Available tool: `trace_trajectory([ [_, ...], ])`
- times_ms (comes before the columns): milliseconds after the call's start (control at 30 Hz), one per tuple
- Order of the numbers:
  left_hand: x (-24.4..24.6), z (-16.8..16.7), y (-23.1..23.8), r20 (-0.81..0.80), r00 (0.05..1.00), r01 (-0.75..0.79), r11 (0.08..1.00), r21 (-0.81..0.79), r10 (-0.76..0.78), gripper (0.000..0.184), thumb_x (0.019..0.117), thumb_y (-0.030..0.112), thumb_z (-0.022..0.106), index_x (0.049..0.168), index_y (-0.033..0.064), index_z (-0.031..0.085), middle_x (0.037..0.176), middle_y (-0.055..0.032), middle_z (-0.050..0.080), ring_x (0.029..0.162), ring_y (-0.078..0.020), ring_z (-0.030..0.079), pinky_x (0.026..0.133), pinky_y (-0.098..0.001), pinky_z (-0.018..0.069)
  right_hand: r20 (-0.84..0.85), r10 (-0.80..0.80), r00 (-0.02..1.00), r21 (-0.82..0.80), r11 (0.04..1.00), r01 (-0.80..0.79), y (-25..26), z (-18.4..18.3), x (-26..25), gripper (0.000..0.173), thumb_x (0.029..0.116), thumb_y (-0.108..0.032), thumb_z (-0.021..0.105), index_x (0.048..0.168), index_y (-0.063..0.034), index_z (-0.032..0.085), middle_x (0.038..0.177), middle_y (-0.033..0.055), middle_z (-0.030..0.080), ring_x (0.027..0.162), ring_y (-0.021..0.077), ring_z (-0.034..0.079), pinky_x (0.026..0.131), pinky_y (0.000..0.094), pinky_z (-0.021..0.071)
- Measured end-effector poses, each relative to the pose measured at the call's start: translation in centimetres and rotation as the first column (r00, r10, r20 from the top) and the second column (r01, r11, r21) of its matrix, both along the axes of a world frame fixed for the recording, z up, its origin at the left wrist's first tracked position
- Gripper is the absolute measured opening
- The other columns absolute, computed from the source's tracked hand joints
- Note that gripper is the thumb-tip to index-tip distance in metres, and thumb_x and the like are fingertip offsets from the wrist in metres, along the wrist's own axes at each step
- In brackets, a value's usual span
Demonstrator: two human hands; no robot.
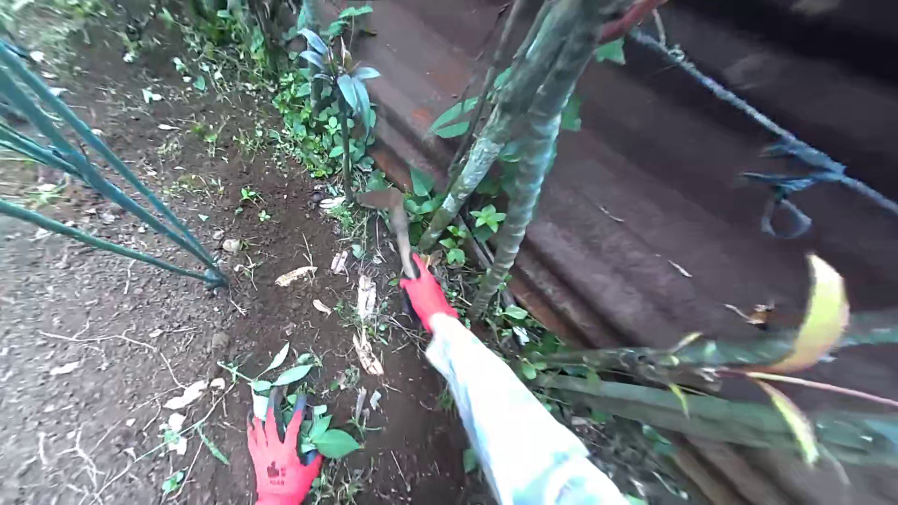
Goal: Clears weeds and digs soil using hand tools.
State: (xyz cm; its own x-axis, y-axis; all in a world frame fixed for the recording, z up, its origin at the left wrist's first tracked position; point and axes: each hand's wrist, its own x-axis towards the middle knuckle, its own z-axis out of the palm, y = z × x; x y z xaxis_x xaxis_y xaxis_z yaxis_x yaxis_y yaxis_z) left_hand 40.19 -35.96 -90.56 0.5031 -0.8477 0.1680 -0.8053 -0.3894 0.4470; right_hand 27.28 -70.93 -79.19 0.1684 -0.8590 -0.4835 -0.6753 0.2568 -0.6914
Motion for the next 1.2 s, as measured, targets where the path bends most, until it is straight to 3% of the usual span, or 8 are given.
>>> trace_trajectory([
  [100,0.0,-0.3,0.5,-0.067,0.996,-0.055,0.998,0.025,0.056,0.106,0.0543,0.049,0.080,0.144,-0.0035,0.054,0.153,-0.0471,0.028,0.140,-0.0713,0.025,0.114,-0.0790,0.0174,0.178,-0.061,0.982,0.081,0.996,0.047,4.0,-4.9,2.4,0.079,0.1001,-0.010,0.059,0.166,-0.0189,0.016,0.131,0.0244,0.062,0.107,0.0345,0.067,0.092,0.0526,0.0554],
  [333,-0.1,0.4,0.0,-0.097,0.993,-0.060,0.988,0.144,0.074,0.114,0.0575,0.051,0.080,0.152,-0.0012,0.045,0.159,-0.0436,0.021,0.144,-0.0683,0.020,0.117,-0.0749,0.0185,-0.121,0.375,0.919,0.316,0.892,-0.323,14.4,3.5,-12.6,0.073,0.1002,-0.023,0.063,0.163,-0.0355,0.028,0.134,0.0171,0.065,0.105,0.0340,0.070,0.092,0.0582,0.0560],
  [500,0.5,1.1,-1.3,-0.208,0.970,-0.106,0.989,0.107,0.126,0.103,0.0643,0.036,0.080,0.154,0.0004,0.042,0.162,-0.0355,0.025,0.146,-0.0612,0.025,0.117,-0.0728,0.0216,0.112,-0.048,0.992,0.151,0.988,0.031,8.9,-0.5,-4.1,0.076,0.1000,-0.012,0.059,0.165,-0.0212,0.021,0.125,0.0204,0.064,0.091,0.0292,0.068,0.078,0.0486,0.0579],
  [667,3.8,3.3,-6.9,-0.383,0.907,-0.179,0.983,0.031,0.177,0.083,0.0873,0.037,0.073,0.156,0.0036,0.041,0.165,-0.0298,0.025,0.152,-0.0486,0.025,0.123,-0.0624,0.0240,-0.018,0.113,0.993,0.410,0.907,-0.096,23.8,1.5,-12.0,0.080,0.0998,-0.020,0.064,0.166,-0.0260,0.020,0.140,0.0222,0.060,0.120,0.0379,0.065,0.102,0.0592,0.0505],
  [767,2.4,5.4,-11.9,-0.322,0.941,-0.019,0.967,0.255,0.104,0.084,0.0884,0.056,0.070,0.157,0.0156,0.043,0.167,-0.0272,0.019,0.153,-0.0538,0.015,0.119,-0.0742,0.0138,-0.132,0.194,0.972,0.397,0.909,-0.127,23.5,4.2,-17.1,0.074,0.0999,-0.024,0.064,0.164,-0.0324,0.027,0.139,0.0177,0.063,0.114,0.0360,0.068,0.098,0.0602,0.0531],
  [867,-0.7,7.0,-14.6,-0.293,0.938,0.301,0.855,0.423,-0.186,0.075,0.0805,0.059,0.077,0.146,0.0276,0.058,0.166,-0.0230,0.028,0.151,-0.0564,0.017,0.114,-0.0799,0.0155,-0.040,-0.126,0.991,0.281,0.951,0.132,19.6,1.9,-13.6,0.076,0.1007,-0.017,0.062,0.165,-0.0254,0.022,0.127,0.0195,0.065,0.093,0.0309,0.070,0.082,0.0516,0.0580],
  [1100,2.1,5.7,-3.2,-0.181,0.863,0.492,0.704,0.513,-0.471,0.059,0.0679,0.039,0.091,0.121,0.0210,0.075,0.141,-0.0288,0.056,0.135,-0.0583,0.044,0.102,-0.0729,0.0414,-0.104,0.093,0.990,0.448,0.893,-0.036,36.2,2.3,-15.5,0.074,0.0987,-0.032,0.067,0.163,-0.0182,0.032,0.142,0.0204,0.061,0.128,0.0365,0.061,0.109,0.0601,0.0461],
  [1200,3.6,7.0,-0.2,-0.326,0.879,0.476,0.607,0.636,-0.348,0.068,0.0759,0.029,0.089,0.138,0.0142,0.066,0.153,-0.0366,0.040,0.141,-0.0586,0.037,0.110,-0.0712,0.0362,-0.253,0.007,0.967,0.321,0.944,0.077,32.9,3.9,-20.5,0.081,0.0923,-0.023,0.074,0.162,-0.0196,0.033,0.137,0.0207,0.064,0.124,0.0379,0.064,0.107,0.0600,0.0476],
])
